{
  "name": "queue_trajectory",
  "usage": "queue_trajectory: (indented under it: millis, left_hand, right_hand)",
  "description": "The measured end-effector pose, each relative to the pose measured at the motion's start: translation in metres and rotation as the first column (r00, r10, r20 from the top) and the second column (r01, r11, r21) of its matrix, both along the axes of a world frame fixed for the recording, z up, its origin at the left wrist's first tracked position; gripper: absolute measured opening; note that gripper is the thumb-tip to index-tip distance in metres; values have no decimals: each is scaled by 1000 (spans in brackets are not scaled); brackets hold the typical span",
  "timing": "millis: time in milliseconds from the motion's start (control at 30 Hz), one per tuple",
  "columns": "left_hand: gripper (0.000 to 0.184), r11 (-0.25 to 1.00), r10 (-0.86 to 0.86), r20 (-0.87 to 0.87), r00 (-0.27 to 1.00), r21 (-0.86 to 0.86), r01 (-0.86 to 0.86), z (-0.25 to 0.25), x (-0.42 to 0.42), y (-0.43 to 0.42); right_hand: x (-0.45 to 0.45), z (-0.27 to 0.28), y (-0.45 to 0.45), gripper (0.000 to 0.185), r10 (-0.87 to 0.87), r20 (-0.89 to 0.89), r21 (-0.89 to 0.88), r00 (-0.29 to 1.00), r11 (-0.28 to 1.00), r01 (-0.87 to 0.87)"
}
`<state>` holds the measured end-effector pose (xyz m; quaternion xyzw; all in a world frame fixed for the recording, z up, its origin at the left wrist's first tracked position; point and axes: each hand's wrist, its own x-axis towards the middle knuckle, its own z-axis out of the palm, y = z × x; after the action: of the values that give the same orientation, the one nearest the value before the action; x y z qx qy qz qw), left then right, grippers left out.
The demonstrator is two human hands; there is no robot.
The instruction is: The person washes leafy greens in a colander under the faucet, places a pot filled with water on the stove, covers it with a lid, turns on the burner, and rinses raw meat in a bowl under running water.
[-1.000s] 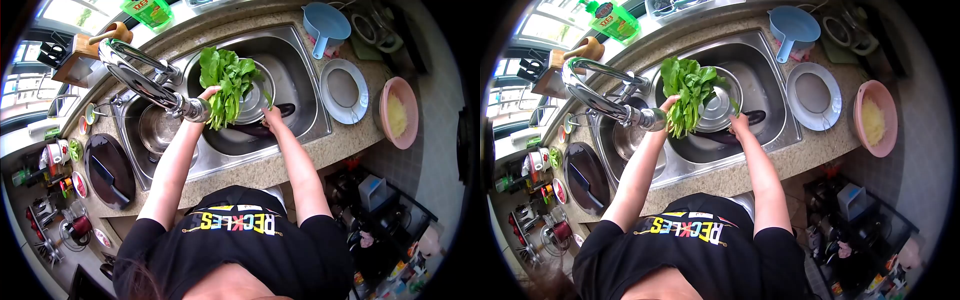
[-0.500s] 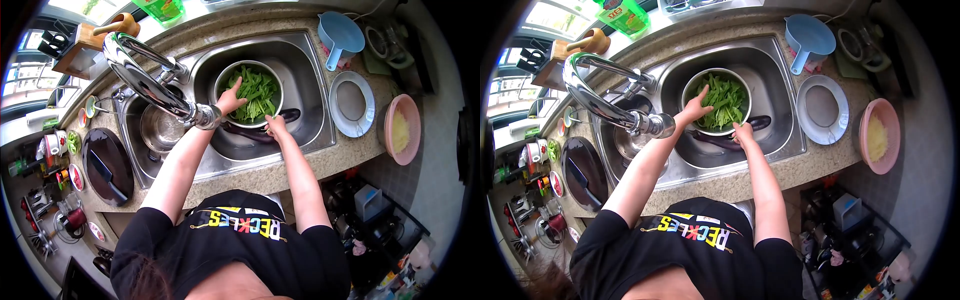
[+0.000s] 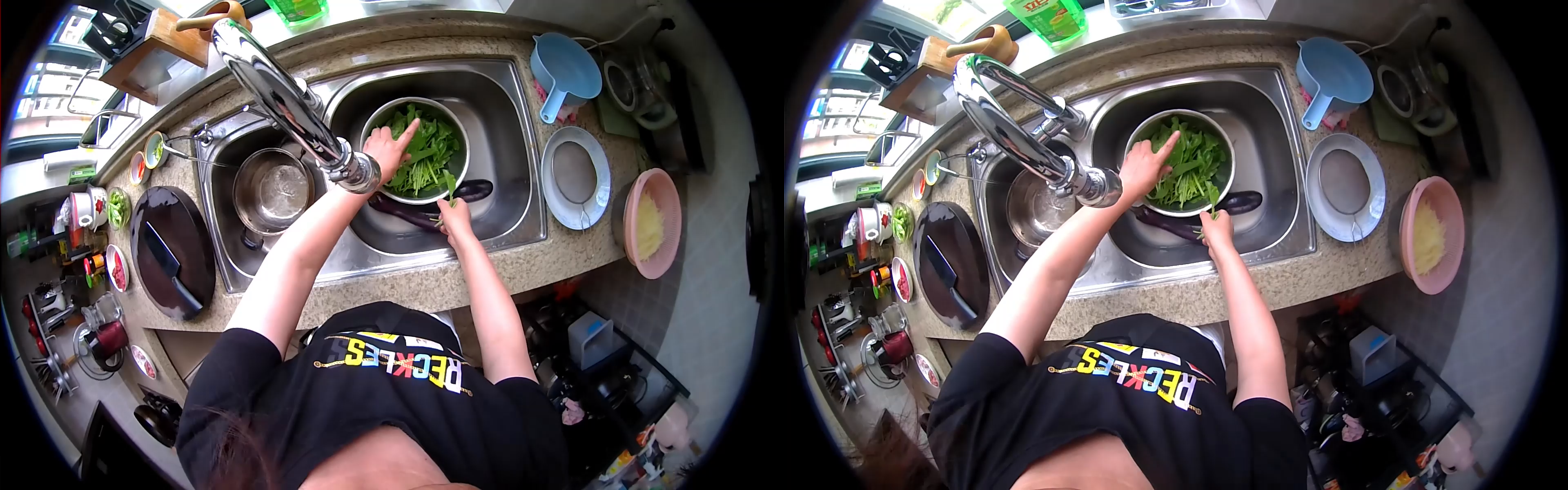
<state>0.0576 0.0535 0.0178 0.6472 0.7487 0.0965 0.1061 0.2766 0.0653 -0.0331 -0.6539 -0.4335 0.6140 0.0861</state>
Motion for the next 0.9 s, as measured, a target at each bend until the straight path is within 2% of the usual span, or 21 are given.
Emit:
queue_trajectory:
  millis: [33,100,133,167,233,267,300,367,433,500,533,567,800,900]
  left_hand:
    - [73,996,23,11,1000,87,-24,2,-3,-4]
    - [53,996,30,212,977,75,-47,0,-14,-11]
    - [35,998,-11,213,977,60,-1,0,-22,-18]
    - [30,999,-8,245,970,33,0,9,-29,-31]
    - [31,940,125,275,953,275,-203,8,-35,-65]
    - [25,917,87,225,970,364,-167,46,-40,-74]
    - [31,902,82,112,990,414,-121,52,-52,-84]
    - [38,863,130,-9,991,494,-109,68,-77,-91]
    - [49,846,293,-166,942,504,-174,75,-101,-91]
    - [58,864,408,-344,846,445,-235,82,-119,-89]
    - [61,894,414,-361,836,333,-299,74,-133,-88]
    - [57,929,356,-404,843,252,-272,71,-142,-89]
    - [53,904,411,-272,870,244,-351,50,-150,-96]
    - [53,911,407,-200,891,167,-378,72,-150,-97]
  right_hand:
    - [-1,3,-4,20,-3,-47,-4,999,1000,3]
    - [-5,22,-7,17,-4,-62,-50,998,999,0]
    - [-8,27,-7,17,-45,-157,-108,987,994,28]
    - [-13,30,-9,17,-84,-250,-173,965,984,41]
    - [-20,32,-10,17,-114,-297,-237,948,971,42]
    - [-25,31,-13,17,-114,-309,-250,944,968,35]
    - [-29,31,-15,17,-117,-316,-262,942,965,32]
    - [-38,29,-22,17,-78,-337,-253,938,968,-11]
    - [-47,32,-29,17,-44,-355,-241,934,970,-46]
    - [-57,39,-36,16,-35,-371,-252,928,965,-65]
    - [-61,43,-39,16,-38,-368,-254,929,965,-61]
    - [-65,46,-41,16,-35,-368,-251,929,966,-63]
    - [-87,52,-46,12,-239,-398,-344,886,934,97]
    - [-96,52,-48,11,-294,-386,-380,874,914,140]
